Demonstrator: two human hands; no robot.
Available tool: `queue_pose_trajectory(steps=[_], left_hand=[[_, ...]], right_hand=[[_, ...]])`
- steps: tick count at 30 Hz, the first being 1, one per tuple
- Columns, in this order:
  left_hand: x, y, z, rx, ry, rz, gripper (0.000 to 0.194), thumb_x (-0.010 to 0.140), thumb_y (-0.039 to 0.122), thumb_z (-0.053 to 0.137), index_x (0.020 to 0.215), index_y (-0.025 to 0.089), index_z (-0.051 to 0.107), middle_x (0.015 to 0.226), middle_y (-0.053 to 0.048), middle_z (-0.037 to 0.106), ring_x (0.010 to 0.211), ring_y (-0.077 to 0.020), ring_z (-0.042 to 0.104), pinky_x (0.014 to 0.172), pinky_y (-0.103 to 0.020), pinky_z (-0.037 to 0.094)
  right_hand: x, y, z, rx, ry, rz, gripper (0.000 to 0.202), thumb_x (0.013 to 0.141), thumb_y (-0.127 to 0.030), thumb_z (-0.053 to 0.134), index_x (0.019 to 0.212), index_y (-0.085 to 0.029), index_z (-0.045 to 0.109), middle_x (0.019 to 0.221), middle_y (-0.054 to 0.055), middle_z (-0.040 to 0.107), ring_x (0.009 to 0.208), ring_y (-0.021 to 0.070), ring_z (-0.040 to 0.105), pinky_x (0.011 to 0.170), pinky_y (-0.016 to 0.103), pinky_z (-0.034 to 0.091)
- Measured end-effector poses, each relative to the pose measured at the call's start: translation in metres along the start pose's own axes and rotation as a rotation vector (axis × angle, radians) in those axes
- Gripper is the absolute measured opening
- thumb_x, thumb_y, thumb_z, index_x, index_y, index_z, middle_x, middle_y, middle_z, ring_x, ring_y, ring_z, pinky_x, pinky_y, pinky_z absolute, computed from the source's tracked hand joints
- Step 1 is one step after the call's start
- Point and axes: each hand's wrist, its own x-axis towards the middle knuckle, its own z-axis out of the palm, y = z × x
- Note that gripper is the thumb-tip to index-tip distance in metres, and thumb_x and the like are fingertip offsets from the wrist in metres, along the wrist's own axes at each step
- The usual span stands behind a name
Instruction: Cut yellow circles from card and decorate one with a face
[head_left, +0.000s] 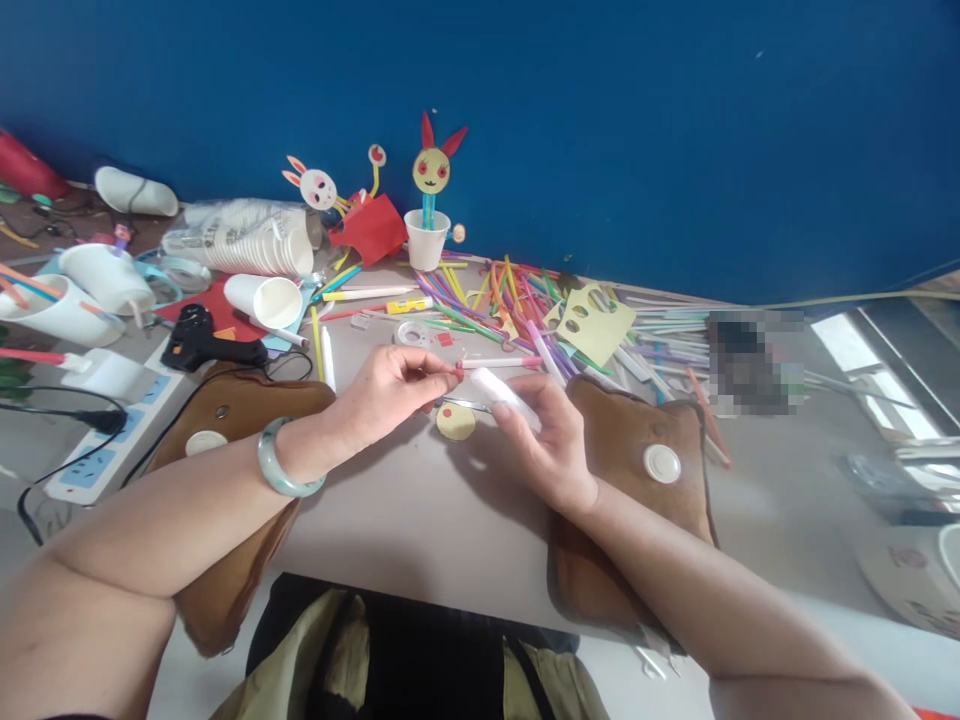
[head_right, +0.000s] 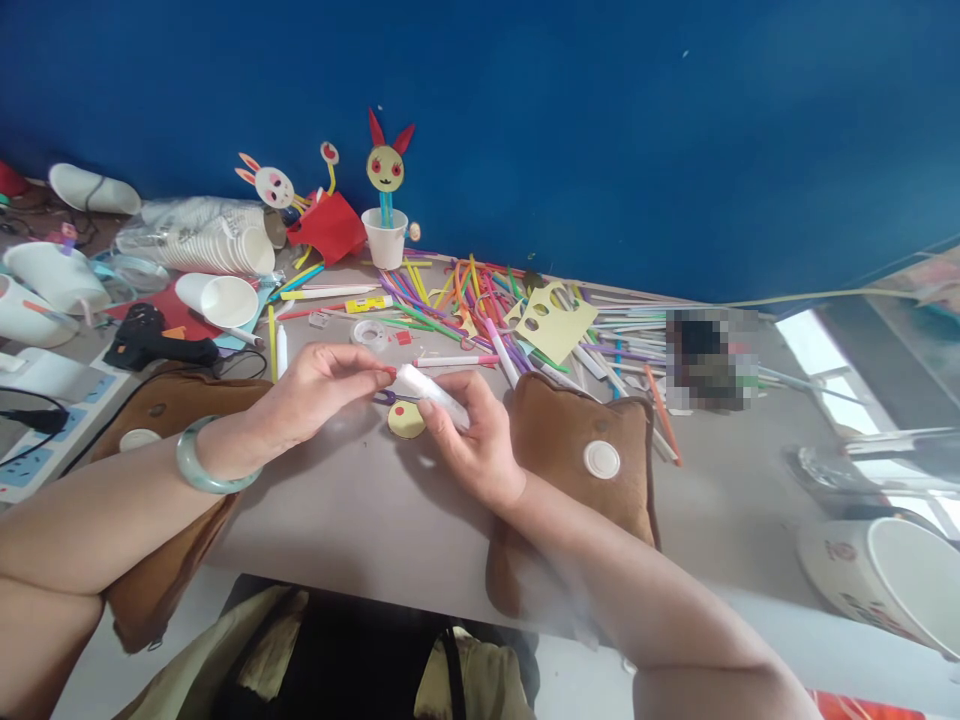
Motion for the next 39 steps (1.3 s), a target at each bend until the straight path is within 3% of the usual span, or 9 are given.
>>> queue_pose_trajectory(steps=[10,15,20,25,27,33,39], left_hand=[[0.000,-0.002,0.003,0.138,0.045,0.152,0.016,0.079,0.025,0.065,0.083,0.015,0.076,0.070,-0.002,0.068,0.063,-0.0111,0.056,0.055,-0.022,0.043],[-0.001,-0.002,0.001,0.126,0.048,0.221,0.014,0.080,0.027,0.066,0.079,0.015,0.074,0.069,-0.002,0.068,0.062,-0.0103,0.056,0.055,-0.021,0.044],[-0.002,0.004,-0.001,0.067,0.055,0.127,0.012,0.080,0.026,0.067,0.075,0.015,0.070,0.058,0.002,0.062,0.051,-0.0074,0.050,0.049,-0.020,0.042],[-0.001,0.002,0.000,0.053,0.043,0.098,0.013,0.081,0.026,0.066,0.076,0.015,0.069,0.058,0.002,0.061,0.050,-0.0070,0.051,0.048,-0.019,0.042],[-0.001,-0.001,0.001,0.078,0.052,0.176,0.013,0.082,0.027,0.065,0.078,0.015,0.069,0.065,0.000,0.064,0.056,-0.0088,0.055,0.052,-0.020,0.045],[-0.006,-0.008,0.004,0.283,0.089,0.516,0.009,0.083,0.023,0.065,0.081,0.017,0.072,0.112,-0.010,0.069,0.096,-0.0194,0.066,0.074,-0.028,0.056],[-0.012,-0.009,0.006,0.441,0.068,0.734,0.010,0.086,0.016,0.061,0.087,0.018,0.070,0.127,-0.012,0.066,0.112,-0.0231,0.065,0.087,-0.034,0.057]], right_hand=[[0.002,-0.008,0.002,-0.107,-0.077,0.049,0.021,0.090,-0.039,0.058,0.089,-0.019,0.065,0.075,0.002,0.070,0.062,0.0143,0.061,0.059,0.024,0.048],[0.005,-0.007,-0.001,-0.119,-0.054,0.114,0.024,0.090,-0.042,0.058,0.087,-0.019,0.065,0.075,0.003,0.068,0.065,0.0160,0.060,0.062,0.027,0.048],[0.006,-0.005,-0.002,0.016,-0.015,0.240,0.032,0.091,-0.047,0.056,0.079,-0.018,0.062,0.063,0.000,0.057,0.061,0.0140,0.052,0.060,0.027,0.044],[0.005,-0.006,-0.002,0.150,-0.110,0.296,0.045,0.094,-0.053,0.046,0.070,-0.018,0.058,0.056,-0.003,0.047,0.054,0.0111,0.042,0.056,0.027,0.039],[0.006,-0.005,-0.001,0.176,-0.133,0.308,0.048,0.095,-0.055,0.043,0.070,-0.018,0.060,0.055,-0.003,0.045,0.053,0.0113,0.042,0.056,0.027,0.039],[0.008,0.000,0.001,0.335,-0.165,0.432,0.050,0.095,-0.058,0.040,0.079,-0.019,0.066,0.051,-0.003,0.042,0.047,0.0115,0.037,0.045,0.026,0.033],[0.007,0.001,0.001,0.391,-0.183,0.444,0.051,0.094,-0.060,0.041,0.080,-0.019,0.068,0.050,-0.002,0.042,0.046,0.0113,0.035,0.042,0.026,0.033]])
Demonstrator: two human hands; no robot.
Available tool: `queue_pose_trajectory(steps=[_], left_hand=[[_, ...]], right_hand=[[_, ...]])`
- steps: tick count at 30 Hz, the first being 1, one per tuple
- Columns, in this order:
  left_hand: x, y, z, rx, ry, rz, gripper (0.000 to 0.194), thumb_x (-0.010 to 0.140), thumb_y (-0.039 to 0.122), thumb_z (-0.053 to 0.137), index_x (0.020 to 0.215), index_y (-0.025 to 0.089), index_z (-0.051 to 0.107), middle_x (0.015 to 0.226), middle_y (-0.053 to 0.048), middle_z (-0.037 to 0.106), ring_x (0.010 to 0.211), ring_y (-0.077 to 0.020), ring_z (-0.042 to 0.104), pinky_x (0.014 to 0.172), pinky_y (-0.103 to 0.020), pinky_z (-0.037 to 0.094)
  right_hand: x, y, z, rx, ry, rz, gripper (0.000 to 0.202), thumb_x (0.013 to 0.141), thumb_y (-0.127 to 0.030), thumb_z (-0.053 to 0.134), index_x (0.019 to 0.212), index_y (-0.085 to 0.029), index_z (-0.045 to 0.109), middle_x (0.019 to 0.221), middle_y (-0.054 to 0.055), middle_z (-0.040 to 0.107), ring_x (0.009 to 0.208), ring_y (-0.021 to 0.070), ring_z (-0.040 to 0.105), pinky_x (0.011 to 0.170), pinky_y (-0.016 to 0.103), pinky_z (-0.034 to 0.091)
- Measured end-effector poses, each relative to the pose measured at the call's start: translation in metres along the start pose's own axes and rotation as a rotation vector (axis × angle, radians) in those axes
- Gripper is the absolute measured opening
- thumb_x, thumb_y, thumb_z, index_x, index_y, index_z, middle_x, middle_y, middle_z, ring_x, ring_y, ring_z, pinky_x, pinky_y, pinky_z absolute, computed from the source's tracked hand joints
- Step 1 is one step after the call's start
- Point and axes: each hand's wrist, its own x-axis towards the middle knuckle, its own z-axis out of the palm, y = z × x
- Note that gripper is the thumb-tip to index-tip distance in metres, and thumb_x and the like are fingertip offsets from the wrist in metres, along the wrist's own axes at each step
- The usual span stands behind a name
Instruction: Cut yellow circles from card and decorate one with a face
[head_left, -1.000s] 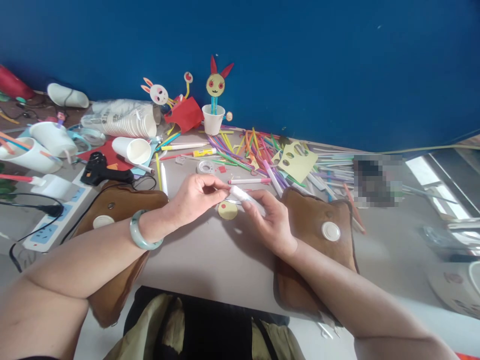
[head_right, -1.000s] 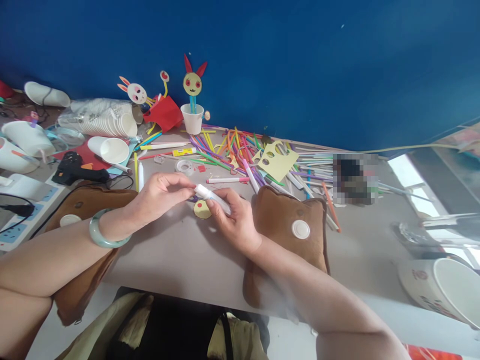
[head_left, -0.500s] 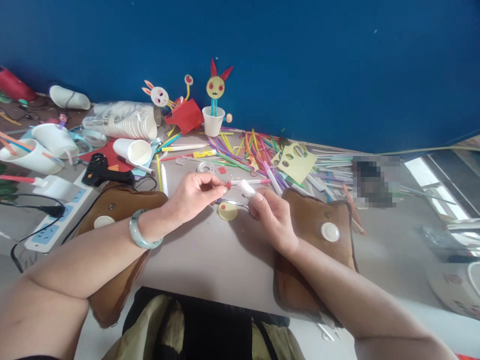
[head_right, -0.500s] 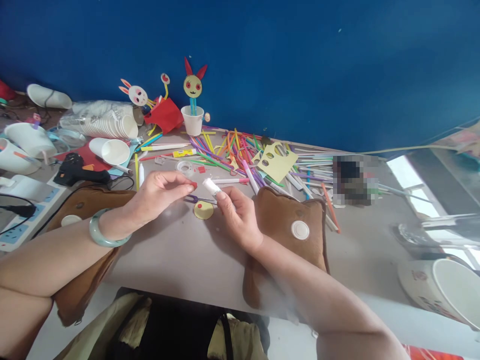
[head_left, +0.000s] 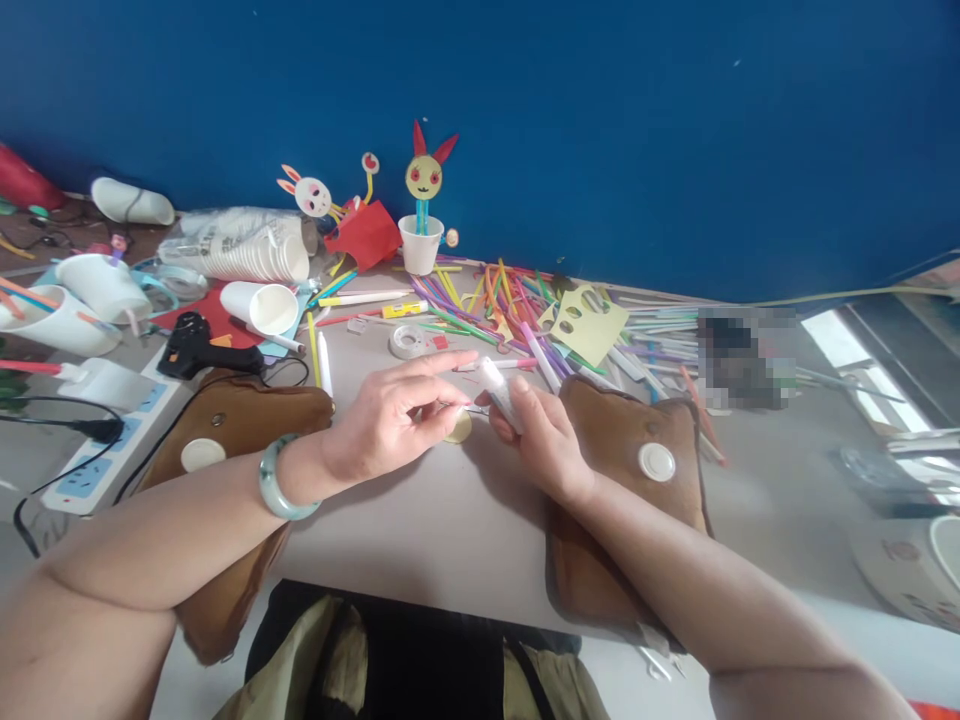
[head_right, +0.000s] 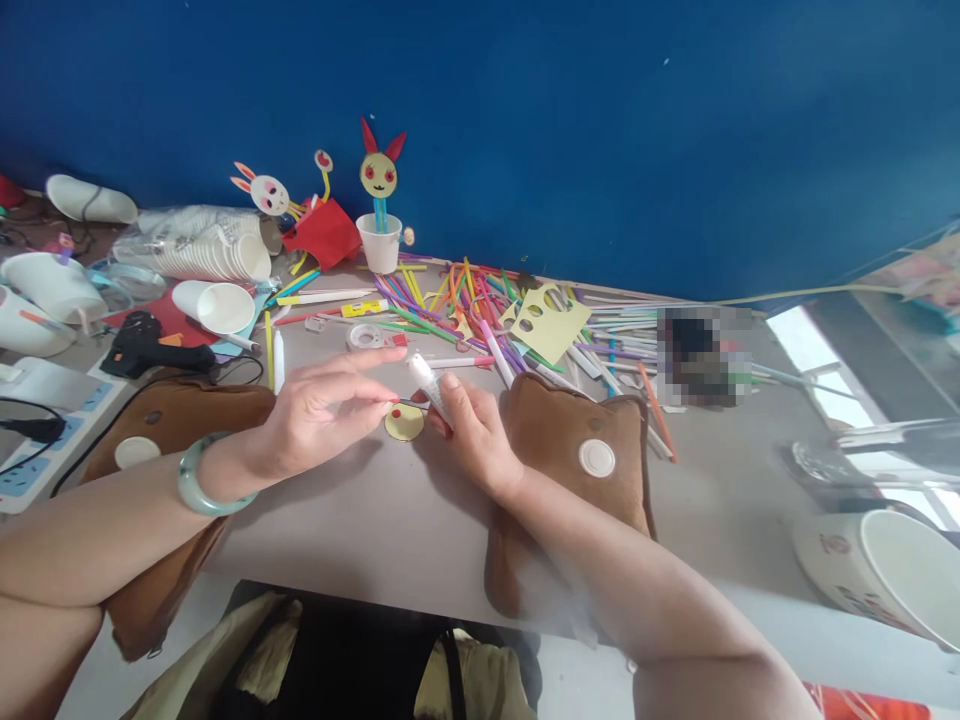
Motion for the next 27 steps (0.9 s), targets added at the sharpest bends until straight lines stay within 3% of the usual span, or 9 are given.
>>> queue_pose_trajectory(steps=[8,17,23,27], left_hand=[[-0.0049,0.0008,0.0012,0.206,-0.072,0.099,0.013,0.088,0.016,0.057,0.082,0.018,0.068,0.140,-0.012,0.056,0.086,-0.0168,0.073,0.072,-0.026,0.057],[-0.0097,-0.0031,-0.0004,0.638,-0.169,0.290,0.020,0.090,0.014,0.049,0.087,0.018,0.068,0.149,-0.009,0.045,0.065,-0.0105,0.066,0.062,-0.027,0.051],[-0.0069,-0.0005,-0.0005,0.715,-0.166,0.347,0.022,0.091,0.014,0.047,0.087,0.018,0.067,0.149,-0.009,0.045,0.060,-0.0093,0.062,0.060,-0.029,0.048],[-0.0060,-0.0004,-0.0005,0.722,-0.165,0.373,0.021,0.092,0.014,0.047,0.086,0.018,0.067,0.143,-0.010,0.053,0.061,-0.0103,0.063,0.060,-0.029,0.049]], right_hand=[[0.0000,0.0013,0.0015,0.034,0.011,0.013,0.051,0.094,-0.061,0.041,0.081,-0.019,0.068,0.050,-0.003,0.041,0.046,0.0115,0.036,0.040,0.025,0.033],[0.0005,0.0007,0.0030,0.058,0.009,0.013,0.048,0.096,-0.058,0.039,0.076,-0.022,0.065,0.049,-0.003,0.039,0.046,0.0127,0.036,0.040,0.026,0.033],[0.0017,0.0026,0.0022,0.090,-0.001,0.026,0.047,0.095,-0.058,0.039,0.078,-0.022,0.064,0.049,-0.004,0.037,0.044,0.0119,0.033,0.040,0.026,0.030],[0.0016,0.0021,0.0024,0.093,0.015,0.032,0.047,0.095,-0.058,0.040,0.077,-0.022,0.065,0.049,-0.003,0.037,0.045,0.0121,0.033,0.041,0.027,0.032]])
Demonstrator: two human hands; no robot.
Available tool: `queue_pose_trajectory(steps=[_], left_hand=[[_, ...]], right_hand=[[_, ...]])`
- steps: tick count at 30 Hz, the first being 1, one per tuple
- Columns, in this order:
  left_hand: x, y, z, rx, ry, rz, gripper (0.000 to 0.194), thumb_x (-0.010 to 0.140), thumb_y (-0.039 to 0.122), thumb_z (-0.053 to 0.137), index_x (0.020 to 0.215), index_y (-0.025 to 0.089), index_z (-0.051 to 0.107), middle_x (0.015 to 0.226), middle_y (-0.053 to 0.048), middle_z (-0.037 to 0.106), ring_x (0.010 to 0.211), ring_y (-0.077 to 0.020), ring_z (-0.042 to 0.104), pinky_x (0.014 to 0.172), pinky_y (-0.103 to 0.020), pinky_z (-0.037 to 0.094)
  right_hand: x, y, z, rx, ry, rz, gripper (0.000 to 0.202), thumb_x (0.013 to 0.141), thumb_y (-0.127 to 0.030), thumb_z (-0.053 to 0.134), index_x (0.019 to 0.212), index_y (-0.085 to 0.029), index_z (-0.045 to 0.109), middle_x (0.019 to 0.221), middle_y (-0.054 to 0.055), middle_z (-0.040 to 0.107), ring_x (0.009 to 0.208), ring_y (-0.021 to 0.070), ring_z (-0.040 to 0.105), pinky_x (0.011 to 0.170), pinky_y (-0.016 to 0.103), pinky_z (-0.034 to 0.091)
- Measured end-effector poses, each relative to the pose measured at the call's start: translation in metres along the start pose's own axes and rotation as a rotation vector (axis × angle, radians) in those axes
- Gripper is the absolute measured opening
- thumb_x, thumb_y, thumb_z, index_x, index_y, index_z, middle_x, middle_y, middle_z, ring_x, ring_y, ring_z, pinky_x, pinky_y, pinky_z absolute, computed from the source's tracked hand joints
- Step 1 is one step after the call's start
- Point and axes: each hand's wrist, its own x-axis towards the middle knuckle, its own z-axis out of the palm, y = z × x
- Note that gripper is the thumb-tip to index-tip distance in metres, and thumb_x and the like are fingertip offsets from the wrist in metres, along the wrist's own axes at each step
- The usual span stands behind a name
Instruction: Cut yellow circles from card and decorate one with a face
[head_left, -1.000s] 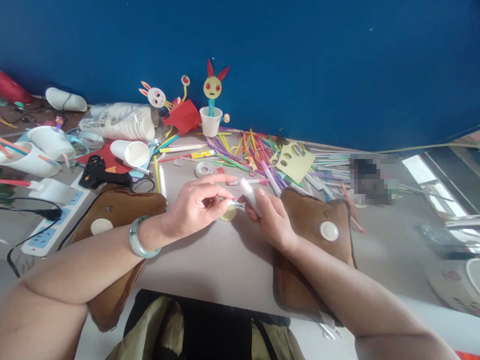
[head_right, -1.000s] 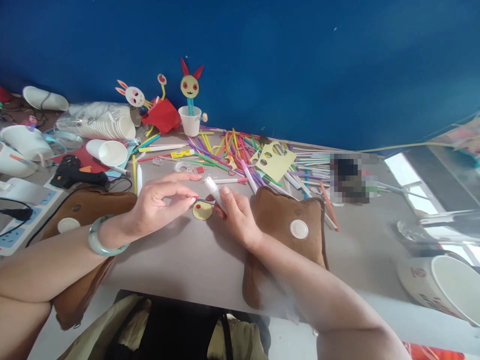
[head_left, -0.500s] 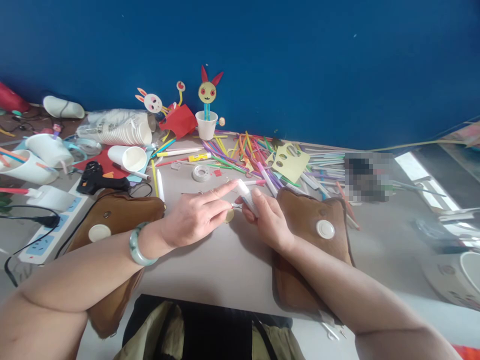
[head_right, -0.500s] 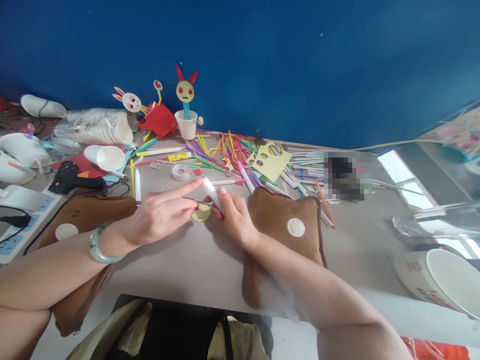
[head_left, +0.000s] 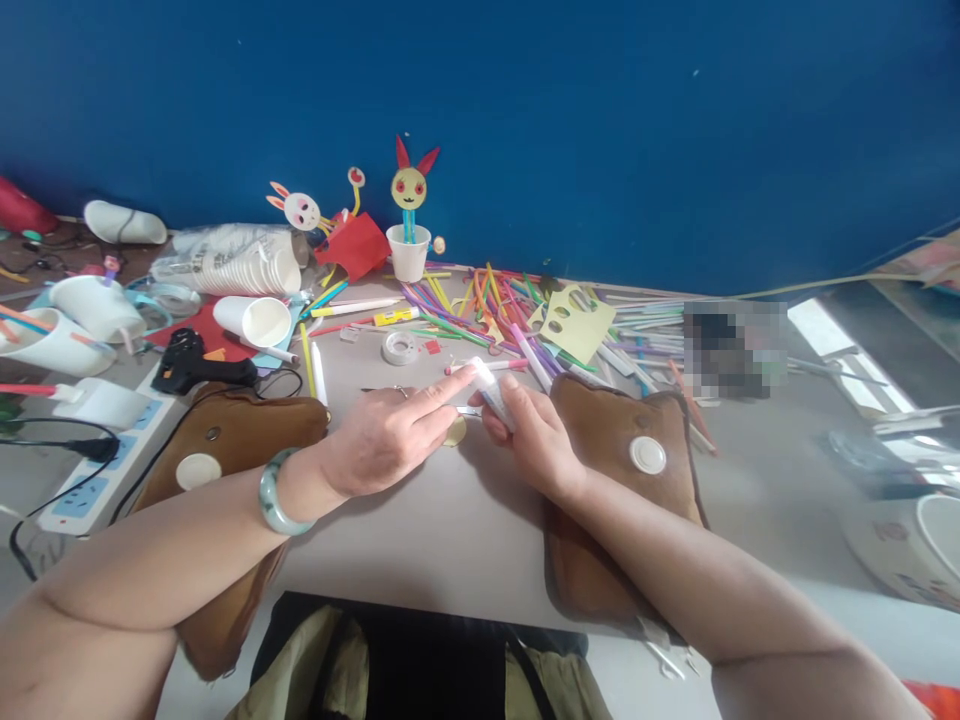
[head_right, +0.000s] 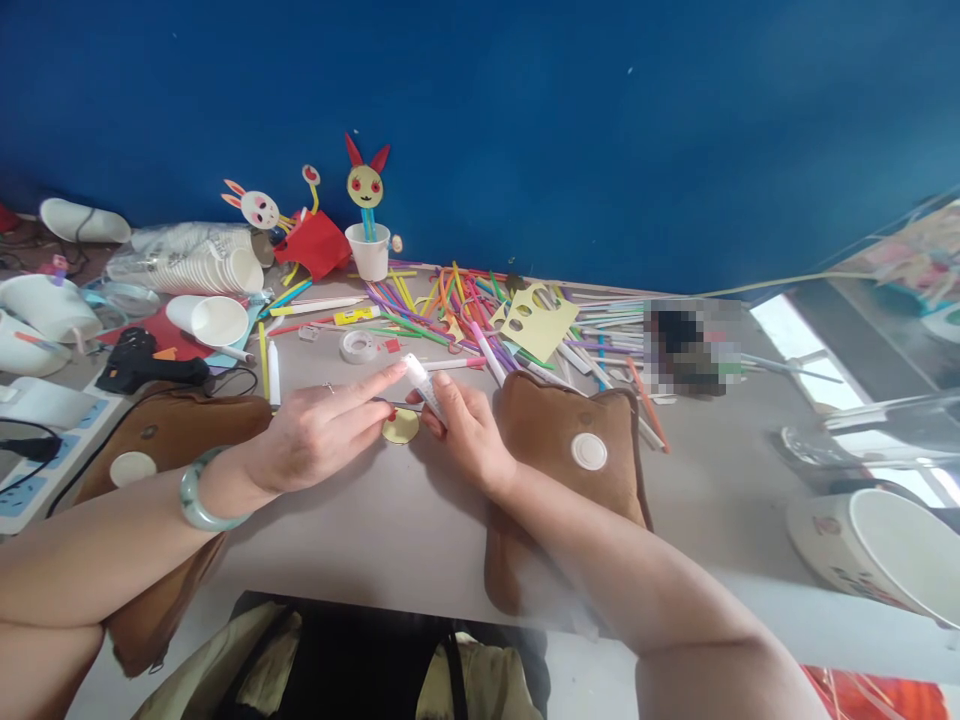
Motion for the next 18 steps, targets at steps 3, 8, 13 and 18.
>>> queue_pose_trajectory(steps=[3,8,13,18], left_hand=[[-0.0007,-0.0008,0.0010,-0.039,0.017,0.008,0.020,0.092,0.014,0.047,0.087,0.017,0.067,0.129,-0.011,0.065,0.067,-0.0125,0.067,0.062,-0.028,0.050],[-0.0005,-0.0002,0.0001,-0.016,0.052,0.012,0.017,0.091,0.015,0.051,0.089,0.017,0.067,0.113,-0.009,0.073,0.068,-0.0138,0.069,0.063,-0.028,0.051],[0.0022,0.0012,-0.0031,0.079,0.058,0.041,0.016,0.089,0.012,0.051,0.083,0.017,0.065,0.142,-0.010,0.054,0.062,-0.0101,0.065,0.059,-0.029,0.049],[0.0012,0.0002,0.0015,0.132,0.033,0.057,0.017,0.090,0.013,0.052,0.077,0.016,0.062,0.146,-0.008,0.050,0.065,-0.0101,0.065,0.058,-0.029,0.049]], right_hand=[[-0.0001,-0.0009,0.0000,0.002,0.021,0.003,0.047,0.095,-0.058,0.041,0.078,-0.022,0.067,0.049,-0.004,0.038,0.045,0.0121,0.034,0.042,0.027,0.032],[0.0004,0.0005,0.0000,0.035,0.023,0.010,0.046,0.095,-0.057,0.043,0.077,-0.022,0.067,0.049,-0.004,0.037,0.044,0.0114,0.032,0.042,0.027,0.029],[0.0000,0.0013,0.0000,-0.033,0.028,0.003,0.049,0.095,-0.058,0.039,0.078,-0.022,0.066,0.049,-0.003,0.037,0.044,0.0116,0.033,0.041,0.027,0.032],[-0.0015,-0.0018,0.0006,-0.029,0.028,0.021,0.049,0.095,-0.058,0.039,0.076,-0.022,0.064,0.049,-0.003,0.037,0.045,0.0115,0.035,0.042,0.026,0.032]])
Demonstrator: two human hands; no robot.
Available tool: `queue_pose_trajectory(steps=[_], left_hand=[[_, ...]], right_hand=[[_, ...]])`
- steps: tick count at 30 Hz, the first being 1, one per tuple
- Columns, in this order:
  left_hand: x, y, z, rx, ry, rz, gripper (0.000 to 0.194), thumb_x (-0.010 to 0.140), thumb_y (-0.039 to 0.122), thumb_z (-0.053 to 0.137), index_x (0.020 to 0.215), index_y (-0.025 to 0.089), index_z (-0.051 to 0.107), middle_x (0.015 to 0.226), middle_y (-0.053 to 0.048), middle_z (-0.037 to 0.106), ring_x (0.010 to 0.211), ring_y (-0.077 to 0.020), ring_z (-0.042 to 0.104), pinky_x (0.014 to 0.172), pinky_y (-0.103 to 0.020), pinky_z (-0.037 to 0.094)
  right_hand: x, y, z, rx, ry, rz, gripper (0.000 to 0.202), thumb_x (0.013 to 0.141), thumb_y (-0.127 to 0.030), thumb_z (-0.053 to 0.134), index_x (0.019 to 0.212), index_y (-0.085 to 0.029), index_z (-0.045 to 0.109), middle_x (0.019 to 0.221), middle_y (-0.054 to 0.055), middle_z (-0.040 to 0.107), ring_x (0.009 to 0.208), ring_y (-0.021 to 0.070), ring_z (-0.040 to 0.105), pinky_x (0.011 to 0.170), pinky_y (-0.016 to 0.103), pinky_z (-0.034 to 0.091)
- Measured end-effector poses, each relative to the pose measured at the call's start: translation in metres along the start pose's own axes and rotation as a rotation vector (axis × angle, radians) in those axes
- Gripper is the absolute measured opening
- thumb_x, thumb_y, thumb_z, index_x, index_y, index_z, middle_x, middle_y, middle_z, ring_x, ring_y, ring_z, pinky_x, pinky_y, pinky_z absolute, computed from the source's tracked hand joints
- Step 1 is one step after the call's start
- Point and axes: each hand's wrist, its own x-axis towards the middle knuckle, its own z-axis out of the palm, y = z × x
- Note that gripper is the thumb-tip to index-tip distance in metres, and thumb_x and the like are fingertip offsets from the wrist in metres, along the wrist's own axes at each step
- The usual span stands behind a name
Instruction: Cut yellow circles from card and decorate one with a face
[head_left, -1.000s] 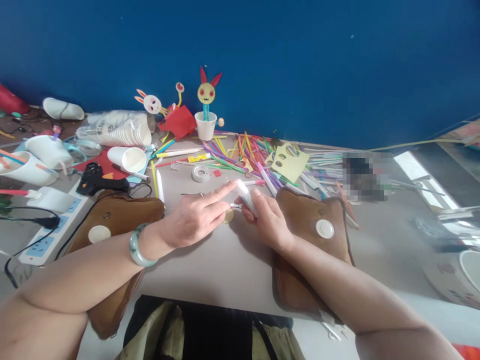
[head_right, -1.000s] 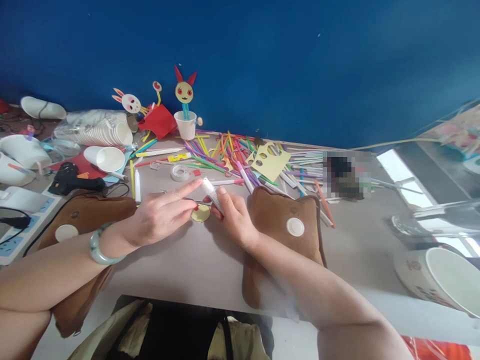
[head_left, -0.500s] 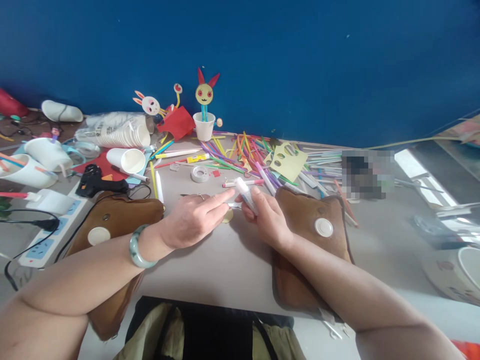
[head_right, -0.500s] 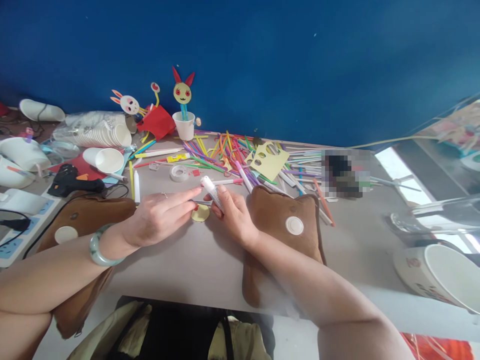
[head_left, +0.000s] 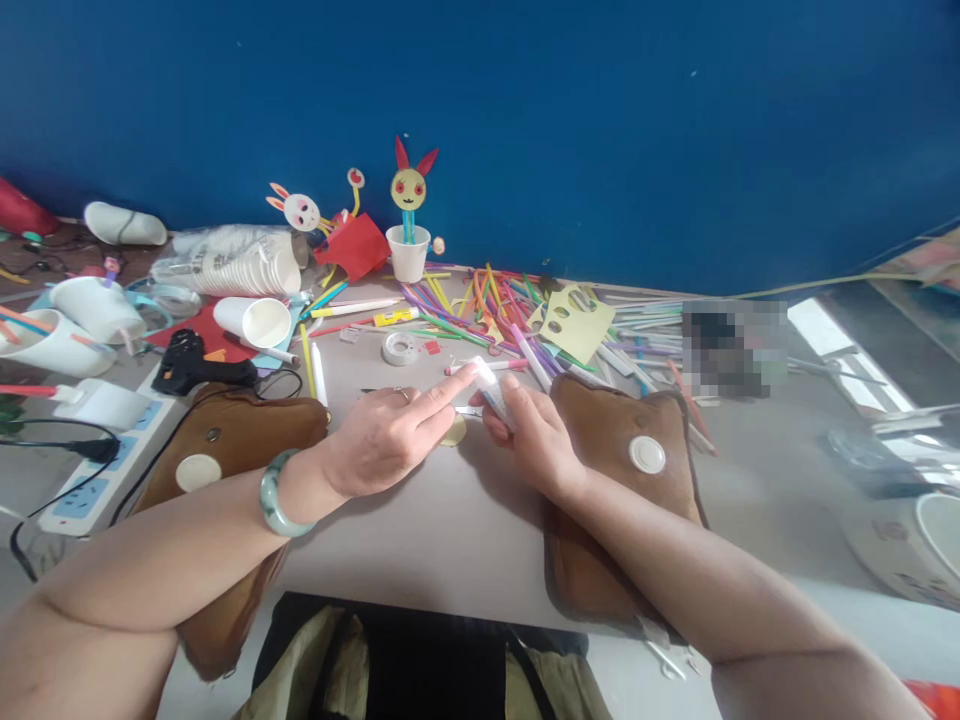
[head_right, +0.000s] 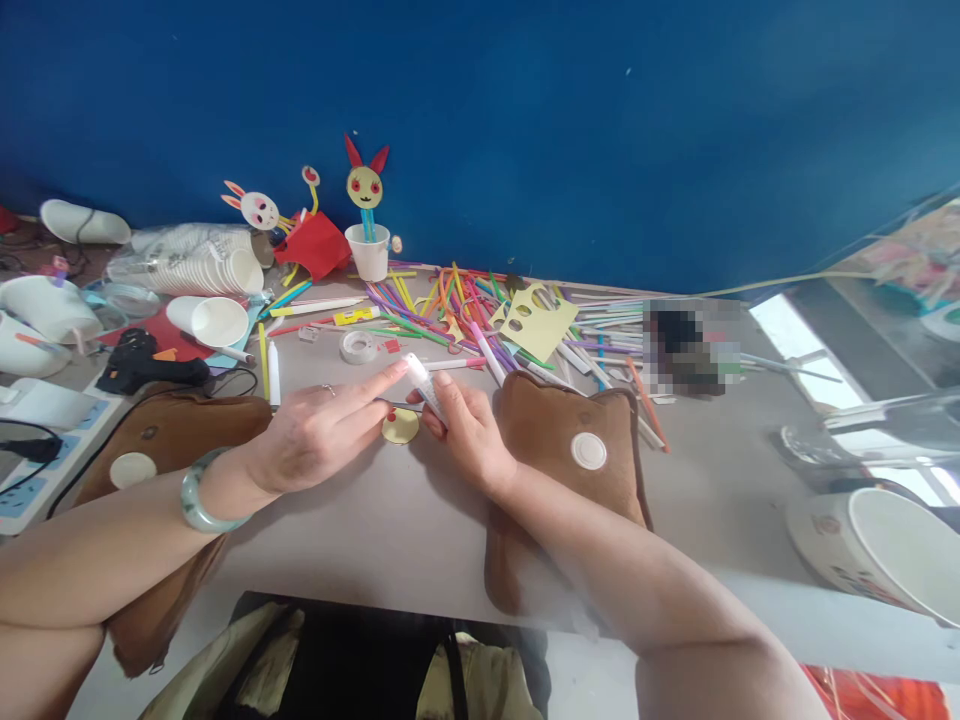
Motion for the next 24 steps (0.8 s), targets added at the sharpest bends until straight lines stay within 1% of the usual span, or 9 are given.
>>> queue_pose_trajectory(steps=[5,8,10,12,14,16,18,21,24], left_hand=[[-0.0019,0.0015,0.0014,0.104,-0.010,-0.001,0.017,0.088,0.011,0.053,0.074,0.016,0.060,0.144,-0.009,0.053,0.058,-0.0089,0.061,0.054,-0.028,0.047],[-0.0026,0.0019,0.0006,0.133,-0.027,-0.021,0.014,0.084,0.008,0.054,0.076,0.016,0.062,0.133,-0.010,0.063,0.055,-0.0103,0.060,0.053,-0.029,0.047],[-0.0029,0.0016,0.0001,0.125,-0.049,-0.032,0.013,0.082,0.006,0.056,0.078,0.016,0.063,0.121,-0.008,0.070,0.056,-0.0119,0.061,0.053,-0.029,0.047],[-0.0031,0.0014,-0.0002,0.106,-0.060,-0.035,0.013,0.081,0.006,0.057,0.079,0.017,0.064,0.115,-0.005,0.073,0.058,-0.0127,0.063,0.054,-0.029,0.048],[-0.0032,0.0013,-0.0006,0.091,-0.031,-0.037,0.013,0.082,0.007,0.056,0.079,0.016,0.064,0.121,-0.006,0.070,0.059,-0.0120,0.063,0.055,-0.029,0.048],[-0.0030,0.0016,-0.0012,0.092,0.019,-0.029,0.013,0.083,0.008,0.056,0.078,0.016,0.063,0.133,-0.008,0.063,0.059,-0.0106,0.062,0.056,-0.028,0.048],[-0.0025,0.0019,-0.0019,0.108,0.040,-0.011,0.014,0.085,0.009,0.055,0.076,0.016,0.063,0.141,-0.009,0.056,0.058,-0.0093,0.059,0.056,-0.029,0.047],[-0.0014,0.0021,-0.0023,0.122,0.016,0.021,0.014,0.086,0.011,0.054,0.078,0.017,0.063,0.146,-0.008,0.051,0.057,-0.0086,0.057,0.057,-0.029,0.048],[-0.0015,0.0018,-0.0012,0.107,-0.011,0.022,0.014,0.087,0.013,0.053,0.077,0.016,0.063,0.147,-0.008,0.048,0.057,-0.0091,0.057,0.058,-0.029,0.048]], right_hand=[[0.0012,0.0023,-0.0001,0.073,0.007,0.022,0.047,0.094,-0.058,0.043,0.076,-0.021,0.065,0.049,-0.003,0.036,0.045,0.0112,0.032,0.041,0.026,0.030],[0.0023,0.0042,-0.0011,0.085,0.004,0.019,0.048,0.093,-0.060,0.043,0.078,-0.020,0.066,0.049,-0.004,0.036,0.045,0.0107,0.031,0.041,0.025,0.028],[0.0027,0.0043,-0.0016,0.090,0.008,0.014,0.049,0.093,-0.060,0.043,0.078,-0.019,0.066,0.049,-0.004,0.035,0.044,0.0101,0.031,0.040,0.025,0.027],[0.0027,0.0039,-0.0017,0.095,0.008,0.007,0.049,0.093,-0.060,0.043,0.078,-0.019,0.066,0.049,-0.005,0.035,0.044,0.0098,0.030,0.040,0.025,0.027],[0.0028,0.0036,-0.0015,0.100,0.005,-0.001,0.048,0.093,-0.059,0.043,0.077,-0.019,0.066,0.049,-0.005,0.035,0.044,0.0098,0.031,0.040,0.025,0.028],[0.0031,0.0037,-0.0012,0.107,0.003,-0.005,0.047,0.094,-0.058,0.043,0.077,-0.020,0.066,0.049,-0.004,0.035,0.044,0.0100,0.032,0.041,0.025,0.029],[0.0032,0.0038,-0.0010,0.116,0.007,0.002,0.046,0.094,-0.057,0.043,0.076,-0.021,0.066,0.049,-0.004,0.035,0.044,0.0102,0.032,0.040,0.025,0.029],[0.0027,0.0036,-0.0008,0.129,0.011,0.014,0.045,0.094,-0.056,0.044,0.075,-0.021,0.066,0.048,-0.004,0.035,0.044,0.0102,0.031,0.040,0.025,0.029],[0.0020,0.0031,-0.0010,0.147,0.001,0.026,0.046,0.093,-0.057,0.044,0.077,-0.021,0.067,0.049,-0.004,0.035,0.044,0.0102,0.031,0.041,0.025,0.029]])
